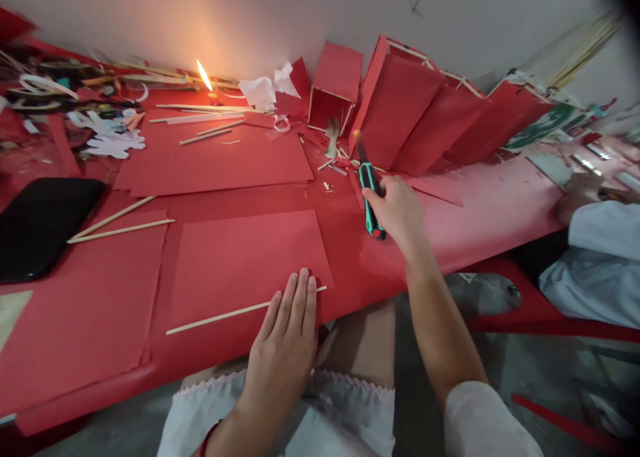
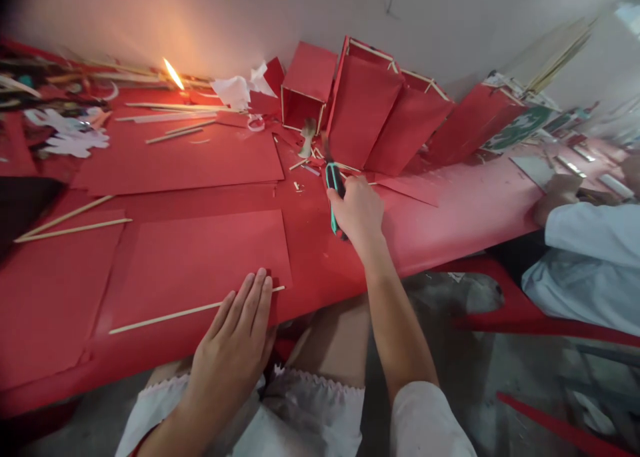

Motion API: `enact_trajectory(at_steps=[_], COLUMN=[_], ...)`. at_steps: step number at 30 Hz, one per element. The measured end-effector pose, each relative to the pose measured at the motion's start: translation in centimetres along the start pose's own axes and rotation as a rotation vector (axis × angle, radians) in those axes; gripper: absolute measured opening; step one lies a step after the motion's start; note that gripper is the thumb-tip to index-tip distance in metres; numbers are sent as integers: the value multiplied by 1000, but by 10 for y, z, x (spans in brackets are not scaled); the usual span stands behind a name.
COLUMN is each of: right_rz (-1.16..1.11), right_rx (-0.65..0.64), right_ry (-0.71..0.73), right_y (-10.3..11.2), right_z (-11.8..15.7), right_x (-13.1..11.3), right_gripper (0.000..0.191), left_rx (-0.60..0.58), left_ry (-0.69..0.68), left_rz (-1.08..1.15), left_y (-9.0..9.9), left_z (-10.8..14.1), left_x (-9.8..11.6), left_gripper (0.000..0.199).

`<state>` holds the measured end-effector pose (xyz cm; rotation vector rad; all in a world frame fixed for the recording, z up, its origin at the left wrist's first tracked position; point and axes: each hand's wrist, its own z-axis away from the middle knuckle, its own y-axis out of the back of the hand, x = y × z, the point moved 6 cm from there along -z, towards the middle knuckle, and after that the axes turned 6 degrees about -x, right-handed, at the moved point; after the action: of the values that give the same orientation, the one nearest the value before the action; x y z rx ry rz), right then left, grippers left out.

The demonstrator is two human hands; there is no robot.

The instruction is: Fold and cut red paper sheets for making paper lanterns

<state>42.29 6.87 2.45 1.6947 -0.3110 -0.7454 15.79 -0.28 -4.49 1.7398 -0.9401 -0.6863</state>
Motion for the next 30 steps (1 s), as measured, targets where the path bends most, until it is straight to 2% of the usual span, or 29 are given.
enact_trajectory(at_steps=[3, 7, 10, 12, 15, 19, 23, 24, 27, 30], right_rz=[-419, -1051, -1301, -1350, -1279, -1008, -473, -369, -189, -82], right_rx=[145, 149, 114, 50, -108, -285, -237, -261, -355, -395], right_ry=[128, 176, 160, 163, 145, 35, 150, 180, 219, 219], right_y=[8, 9, 14, 18, 16, 3, -1, -5, -16, -22], right_z=[6, 10, 16, 25, 52, 111, 171, 184, 212, 228], right_x=[2, 0, -8, -14, -21, -14, -11, -13, -21, -28], right_gripper=[24, 23, 20, 21, 22, 28, 43, 48, 58, 62], left_rx=[-7, -18, -17, -15, -15, -23, -43, -51, -77, -86], left_ry=[3, 14, 23, 18, 14, 22, 21, 20, 26, 22], left_rz=[14, 41, 42, 44, 50, 75, 107, 115, 141, 131], left_y=[-2, -4, -3, -2, -2, -3, -4, -5, -6, -5], left_z=[1, 1, 1, 0, 0, 1, 3, 3, 4, 3], left_x=[0, -1, -1, 0, 0, 0, 0, 0, 0, 0], left_gripper=[67, 66, 65, 65, 65, 64, 62, 62, 61, 61])
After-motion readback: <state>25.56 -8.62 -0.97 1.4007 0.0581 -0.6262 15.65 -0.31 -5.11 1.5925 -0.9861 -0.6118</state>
